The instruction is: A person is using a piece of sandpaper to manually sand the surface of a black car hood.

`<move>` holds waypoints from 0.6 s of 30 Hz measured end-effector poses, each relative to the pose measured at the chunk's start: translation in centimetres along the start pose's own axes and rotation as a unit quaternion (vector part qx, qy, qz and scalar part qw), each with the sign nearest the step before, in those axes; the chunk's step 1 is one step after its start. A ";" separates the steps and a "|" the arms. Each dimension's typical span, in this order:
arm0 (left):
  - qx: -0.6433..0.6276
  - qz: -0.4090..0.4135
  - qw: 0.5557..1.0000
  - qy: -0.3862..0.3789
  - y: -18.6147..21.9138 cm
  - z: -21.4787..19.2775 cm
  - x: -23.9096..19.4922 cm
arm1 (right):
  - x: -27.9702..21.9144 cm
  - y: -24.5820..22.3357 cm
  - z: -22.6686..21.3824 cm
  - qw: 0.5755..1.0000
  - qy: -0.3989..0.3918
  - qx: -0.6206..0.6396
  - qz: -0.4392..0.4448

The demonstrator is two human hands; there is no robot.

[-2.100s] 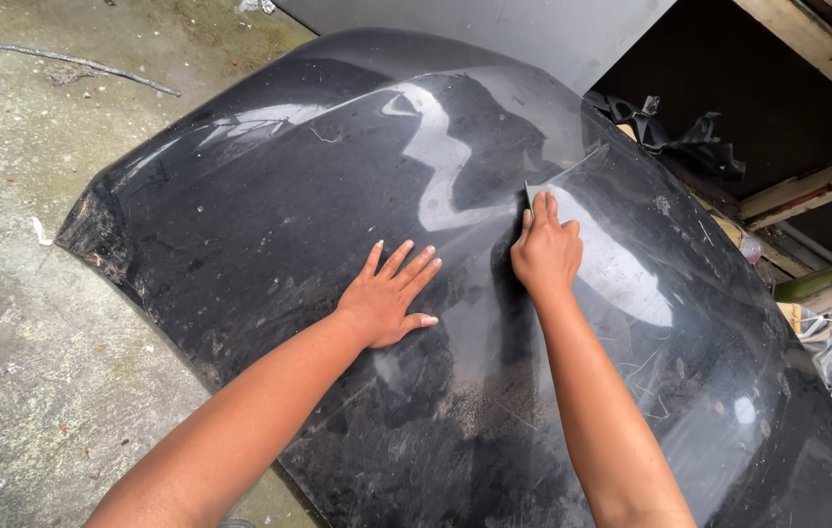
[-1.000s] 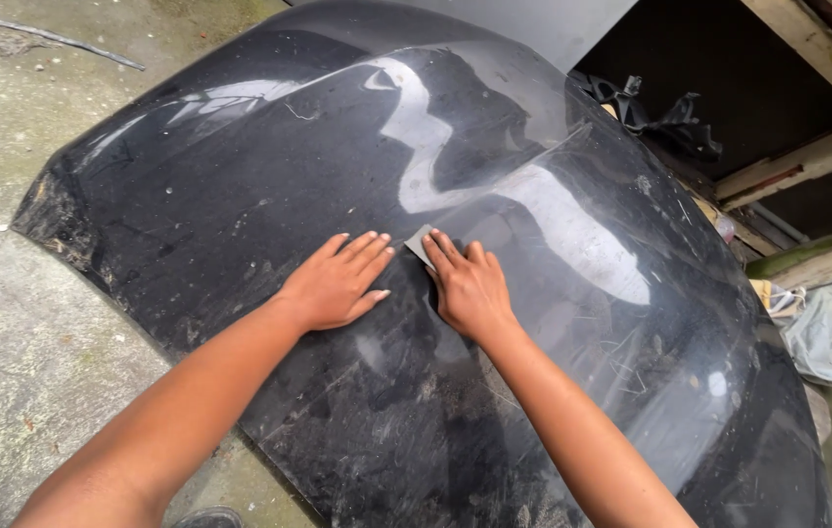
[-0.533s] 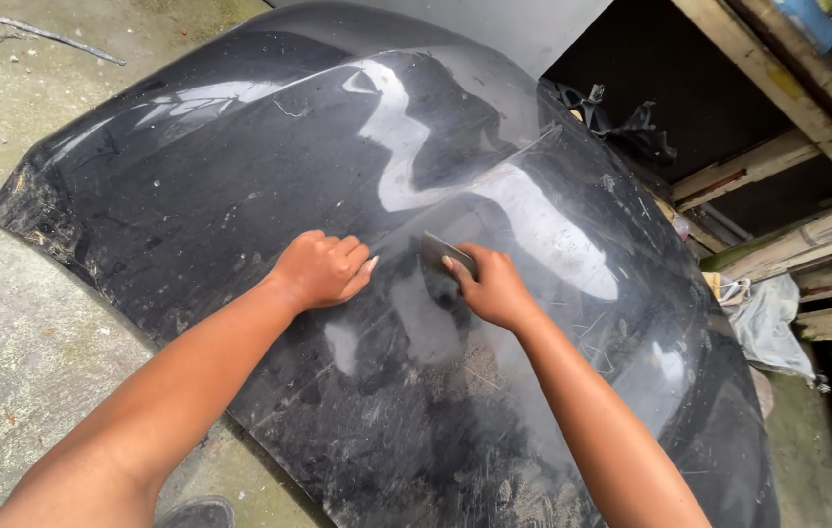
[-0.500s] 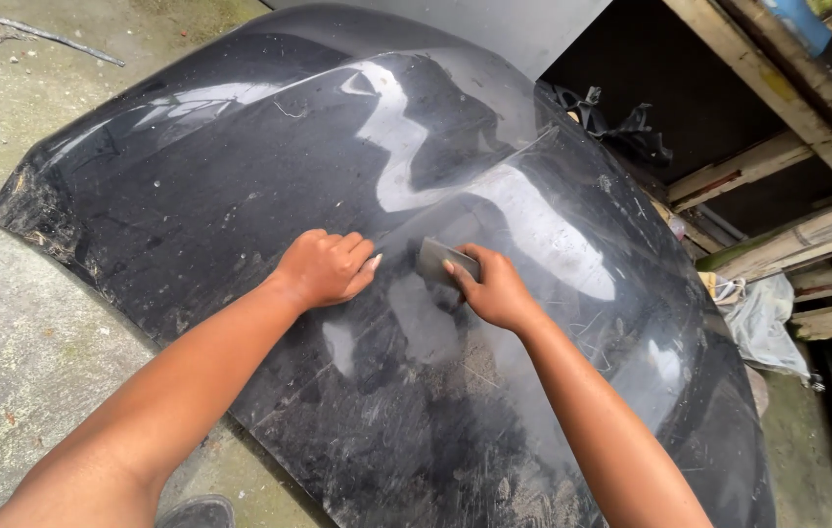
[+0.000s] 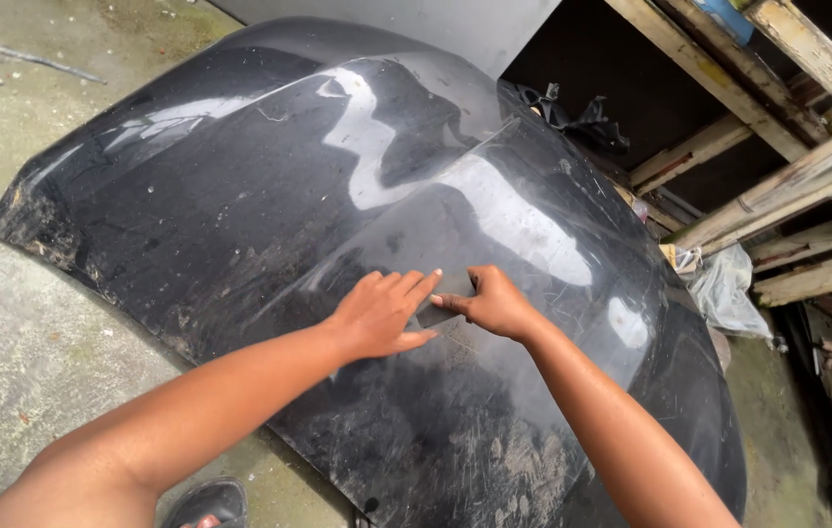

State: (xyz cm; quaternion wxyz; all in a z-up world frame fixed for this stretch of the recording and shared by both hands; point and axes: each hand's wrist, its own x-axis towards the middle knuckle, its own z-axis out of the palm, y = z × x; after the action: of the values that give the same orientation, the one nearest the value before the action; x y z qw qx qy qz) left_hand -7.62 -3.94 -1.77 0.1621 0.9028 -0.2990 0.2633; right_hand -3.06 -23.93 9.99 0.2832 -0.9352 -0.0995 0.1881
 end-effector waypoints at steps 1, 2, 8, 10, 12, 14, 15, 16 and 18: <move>-0.001 0.010 1.000 -0.004 0.7 -0.7 0.2 | 0.5 0.2 0.4 1.000 0.006 0.008 0.004; -0.089 -0.082 0.992 -0.024 1.4 -1.3 0.5 | 1.0 0.5 0.8 1.000 0.016 -0.001 -0.019; -0.295 -0.305 0.902 -0.074 2.7 -4.1 2.1 | -0.4 -3.1 1.9 0.996 0.061 0.008 -0.068; -0.312 -0.315 0.893 -0.081 2.6 -4.9 2.3 | -0.4 -3.1 2.1 0.994 0.075 0.015 -0.079; -0.325 -0.291 0.895 -0.092 2.8 -6.0 2.5 | -0.2 -3.2 1.9 0.991 0.075 -0.059 -0.093; -0.318 -0.258 0.904 -0.123 2.7 -6.2 2.5 | 0.4 -3.0 1.3 0.981 0.086 -0.114 -0.131; -0.315 -0.224 0.910 -0.149 2.8 -6.2 2.5 | 0.6 -2.7 1.0 0.965 0.097 -0.175 -0.169; -0.318 -0.224 0.908 -0.156 2.8 -6.3 2.1 | 1.0 -1.4 1.2 0.967 0.094 -0.171 -0.164; -0.259 -0.132 0.937 -0.195 2.8 -6.4 2.1 | 1.7 1.0 0.8 0.955 0.125 -0.206 -0.172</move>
State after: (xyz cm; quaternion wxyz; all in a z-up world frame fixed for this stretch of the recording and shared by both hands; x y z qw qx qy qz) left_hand -10.35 -4.19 4.99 0.3622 0.8944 -0.2608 -0.0277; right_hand -1.72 -23.84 8.35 0.1228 -0.9580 -0.2590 -0.0065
